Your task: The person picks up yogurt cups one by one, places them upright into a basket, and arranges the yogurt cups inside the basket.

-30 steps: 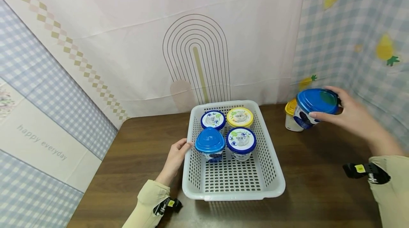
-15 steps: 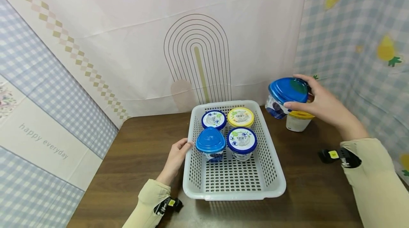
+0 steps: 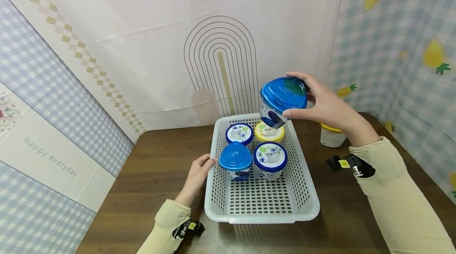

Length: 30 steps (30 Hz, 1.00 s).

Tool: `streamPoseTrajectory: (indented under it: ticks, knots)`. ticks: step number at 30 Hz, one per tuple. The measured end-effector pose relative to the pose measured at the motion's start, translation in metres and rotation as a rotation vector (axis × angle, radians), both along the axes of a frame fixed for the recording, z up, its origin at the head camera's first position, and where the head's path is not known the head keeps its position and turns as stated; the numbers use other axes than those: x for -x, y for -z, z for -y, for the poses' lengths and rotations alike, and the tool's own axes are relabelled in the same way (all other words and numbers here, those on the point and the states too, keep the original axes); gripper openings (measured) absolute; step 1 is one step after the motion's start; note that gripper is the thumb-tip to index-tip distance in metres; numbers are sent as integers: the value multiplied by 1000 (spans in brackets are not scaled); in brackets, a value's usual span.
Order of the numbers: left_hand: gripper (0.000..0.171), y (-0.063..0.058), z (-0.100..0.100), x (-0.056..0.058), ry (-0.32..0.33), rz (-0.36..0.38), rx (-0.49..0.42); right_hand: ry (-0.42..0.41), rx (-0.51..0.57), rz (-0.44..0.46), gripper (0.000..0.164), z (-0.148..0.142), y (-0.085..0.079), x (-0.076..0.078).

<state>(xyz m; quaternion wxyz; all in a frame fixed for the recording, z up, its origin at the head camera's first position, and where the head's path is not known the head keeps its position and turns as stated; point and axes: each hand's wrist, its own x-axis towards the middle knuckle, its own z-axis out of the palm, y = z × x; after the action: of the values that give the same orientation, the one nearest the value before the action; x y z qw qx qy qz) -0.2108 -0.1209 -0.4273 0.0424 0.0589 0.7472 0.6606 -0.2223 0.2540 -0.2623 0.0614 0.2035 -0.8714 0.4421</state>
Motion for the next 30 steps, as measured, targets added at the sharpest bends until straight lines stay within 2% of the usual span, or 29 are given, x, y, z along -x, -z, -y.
streamPoseTrajectory:
  ticks: [10,16,21,30]
  knots:
    - [31,1,0,1,4,4,9,-216,67,-87,92,36,-17,-8]
    - [31,0,1,1,-2,-3,12,-251,39,-75,91,49,-21,-11]
    - [30,0,1,2,2,0,19,-297,28,-50,90,59,-17,-10]
    - [30,1,2,3,15,4,11,-409,-30,-10,88,81,4,-6]
